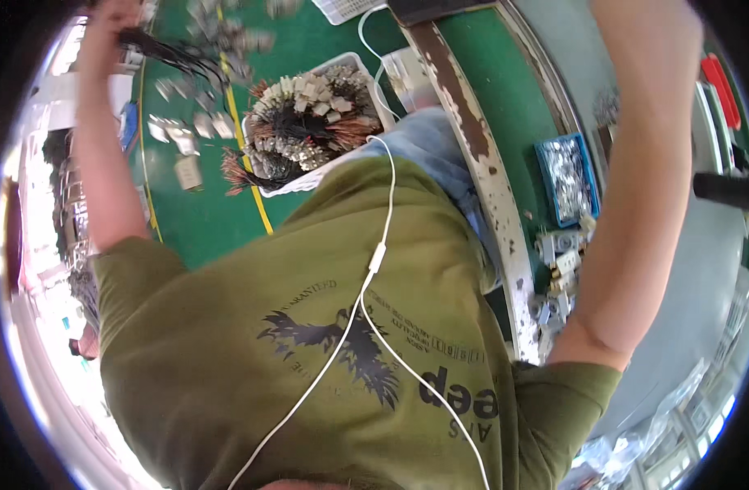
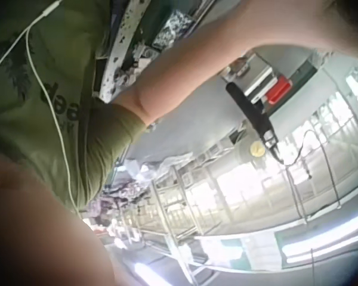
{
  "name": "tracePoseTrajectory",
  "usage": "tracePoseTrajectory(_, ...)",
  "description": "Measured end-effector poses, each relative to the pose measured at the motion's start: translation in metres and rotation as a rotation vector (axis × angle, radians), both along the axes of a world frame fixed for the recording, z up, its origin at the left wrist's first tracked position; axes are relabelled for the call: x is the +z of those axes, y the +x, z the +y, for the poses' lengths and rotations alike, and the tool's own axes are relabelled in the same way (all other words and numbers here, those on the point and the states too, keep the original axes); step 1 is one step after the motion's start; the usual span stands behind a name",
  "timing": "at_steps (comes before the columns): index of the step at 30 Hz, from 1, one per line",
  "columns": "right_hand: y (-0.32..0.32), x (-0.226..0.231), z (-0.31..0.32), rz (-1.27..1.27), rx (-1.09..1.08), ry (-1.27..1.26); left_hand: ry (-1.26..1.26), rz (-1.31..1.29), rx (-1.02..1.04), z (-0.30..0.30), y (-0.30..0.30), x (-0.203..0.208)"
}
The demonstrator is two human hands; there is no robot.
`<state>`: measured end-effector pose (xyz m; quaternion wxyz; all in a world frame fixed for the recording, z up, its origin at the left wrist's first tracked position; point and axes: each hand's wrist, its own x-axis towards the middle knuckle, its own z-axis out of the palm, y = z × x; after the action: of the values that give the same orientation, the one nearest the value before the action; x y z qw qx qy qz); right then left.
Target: Assembling and bundling electrical wire components at a manufacturing station.
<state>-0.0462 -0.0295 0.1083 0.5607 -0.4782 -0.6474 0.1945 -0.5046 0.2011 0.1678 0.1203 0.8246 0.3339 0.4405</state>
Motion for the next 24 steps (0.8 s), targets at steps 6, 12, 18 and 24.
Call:
tracePoseTrajectory(6, 0.130, -0.045, -0.021, 0.093, 0.149, -0.212, -0.727, -0.191, 0.427, -0.040, -0.079, -0.150)
tracePoseTrajectory(12, 0.173, -0.055, -0.015, 0.093, 0.127, -0.335, -0.906, -0.426, 0.564, -0.041, -0.161, -0.237)
tracePoseTrajectory(18, 0.006, -0.051, 0.000, -0.036, -0.234, -0.235, -1.112, -0.338, 0.661, -0.079, -0.158, -0.289)
tracePoseTrajectory(24, 0.027, -0.066, -0.006, -0.149, -0.334, -0.271, -1.262, -0.239, 0.529, -0.073, -0.079, -0.328)
